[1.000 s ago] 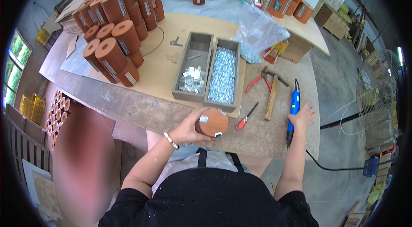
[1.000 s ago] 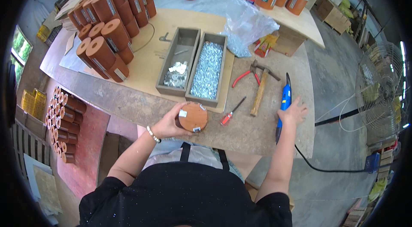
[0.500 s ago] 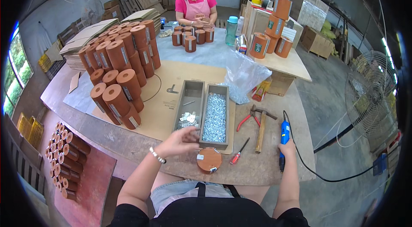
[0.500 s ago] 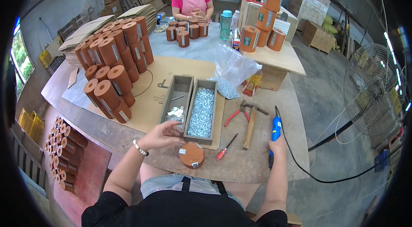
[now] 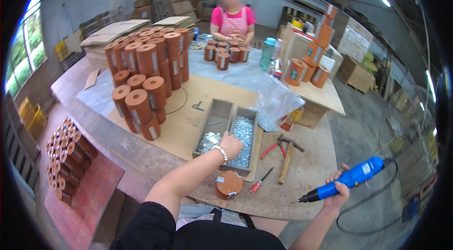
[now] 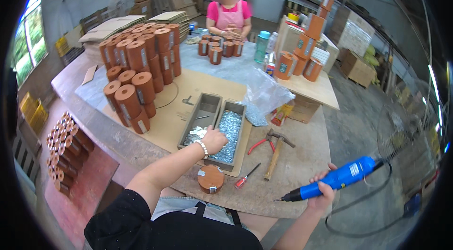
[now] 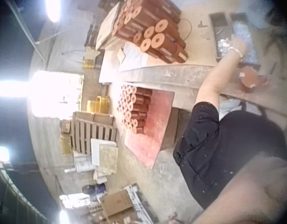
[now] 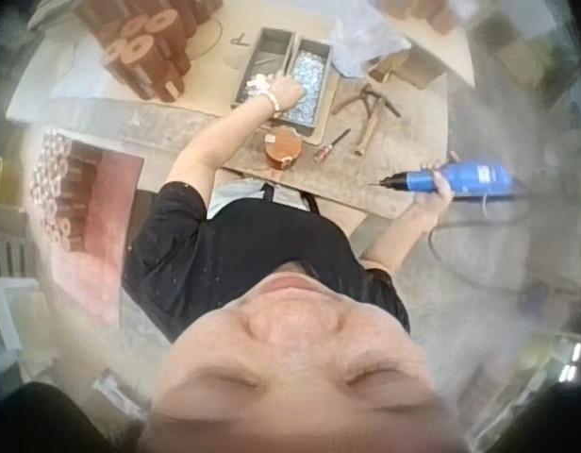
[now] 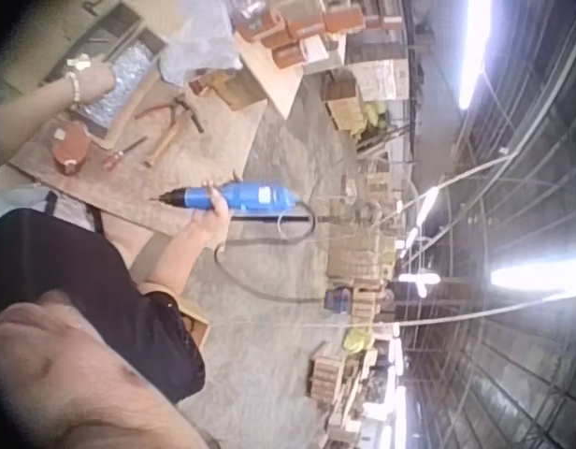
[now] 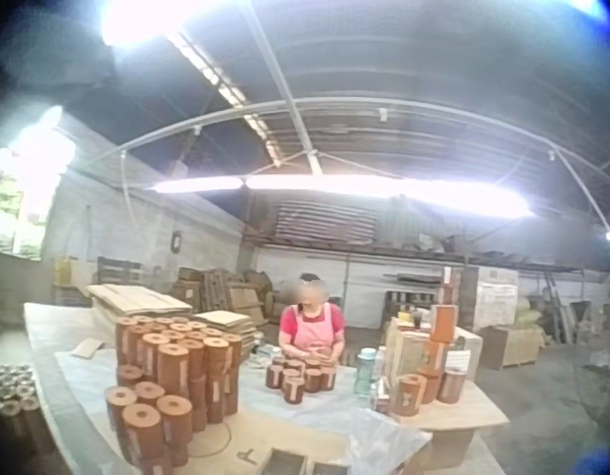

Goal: Assemble metal components onto bamboo cylinders using various hand tools.

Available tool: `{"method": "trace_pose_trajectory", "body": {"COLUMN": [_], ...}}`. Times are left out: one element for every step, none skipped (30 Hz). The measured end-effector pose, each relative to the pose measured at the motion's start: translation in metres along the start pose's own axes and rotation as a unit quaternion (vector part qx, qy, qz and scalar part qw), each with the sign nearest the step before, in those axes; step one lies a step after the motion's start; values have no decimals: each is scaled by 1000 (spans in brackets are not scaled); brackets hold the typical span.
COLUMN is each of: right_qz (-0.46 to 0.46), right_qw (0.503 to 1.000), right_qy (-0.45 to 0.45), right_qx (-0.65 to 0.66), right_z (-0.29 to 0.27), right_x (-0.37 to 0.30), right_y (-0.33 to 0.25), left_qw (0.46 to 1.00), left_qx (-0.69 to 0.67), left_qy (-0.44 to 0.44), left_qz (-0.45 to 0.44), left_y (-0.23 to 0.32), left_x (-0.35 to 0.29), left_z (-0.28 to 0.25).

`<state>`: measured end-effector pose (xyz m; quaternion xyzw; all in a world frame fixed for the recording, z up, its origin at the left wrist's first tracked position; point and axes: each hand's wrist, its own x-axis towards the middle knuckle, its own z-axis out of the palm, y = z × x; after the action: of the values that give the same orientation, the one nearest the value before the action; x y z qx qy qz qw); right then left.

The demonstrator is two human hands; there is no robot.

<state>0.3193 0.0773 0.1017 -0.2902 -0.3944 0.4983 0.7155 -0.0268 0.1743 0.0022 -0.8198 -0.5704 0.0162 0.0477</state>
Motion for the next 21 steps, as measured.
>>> {"method": "trace_pose_trajectory", "body": {"right_qz": [-27, -54, -47, -67, -88, -84, -100, -117, -116, -135, -158, -160, -160, -161, -163, -163, -161, -163, -160, -155, -149], "right_qw": [999, 996, 995, 991, 987, 985, 980, 975, 975, 974, 972, 972, 970, 969, 969, 968, 968, 966, 963, 960, 955], "right_qy": [-22, -43, -58, -86, -108, -117, -122, -125, -129, -102, -71, -72, -87, -97, -91, -96, -98, -94, -98, -101, -117], "right_qx": [27, 57, 61, 73, 86, 90, 117, 141, 142, 153, 159, 158, 161, 163, 161, 164, 166, 179, 195, 208, 230], "right_z": [0, 0, 2, 5, 9, 13, 19, 23, 29, 37, 42, 44, 43, 43, 43, 45, 48, 53, 59, 65, 69], "right_x": [-5, -8, -11, -15, -18, -18, -20, -21, -22, -24, -27, -27, -27, -28, -29, -30, -31, -31, -29, -26, -22], "right_y": [-4, -7, -10, -13, -16, -17, -18, -18, -16, -14, -15, -14, -11, -7, -3, 0, 4, 10, 14, 19, 27], "left_qw": [1000, 1000, 1000, 999, 999, 999, 997, 989, 989, 986, 975, 945, 944, 909, 864, 864, 841, 816, 815, 794, 771], "left_qx": [0, -2, 2, 8, 9, 2, -4, -13, -12, -96, -181, -283, -285, -367, -446, -448, -483, -518, -525, -547, -570], "left_qy": [4, 6, 19, 32, 32, 51, 71, 146, 147, 137, 126, 163, 164, 190, 211, 203, 216, 227, 211, 241, 264], "left_qz": [10, -7, 6, 20, 8, 5, 3, 15, 10, 7, 10, 15, 17, 59, 101, 107, 115, 120, 127, 114, 104], "left_y": [1, 2, 4, 4, 5, 7, 7, 7, 6, 7, 13, 19, 27, 36, 44, 53, 61, 67, 70, 69, 69], "left_x": [0, 1, 2, 1, 1, -1, -4, -8, -10, -14, -17, -24, -33, -43, -52, -60, -67, -75, -82, -89, -94], "left_z": [-1, -1, 2, 3, 1, -2, -3, -3, -5, -8, -18, -27, -38, -53, -64, -72, -76, -77, -79, -80, -80]}}
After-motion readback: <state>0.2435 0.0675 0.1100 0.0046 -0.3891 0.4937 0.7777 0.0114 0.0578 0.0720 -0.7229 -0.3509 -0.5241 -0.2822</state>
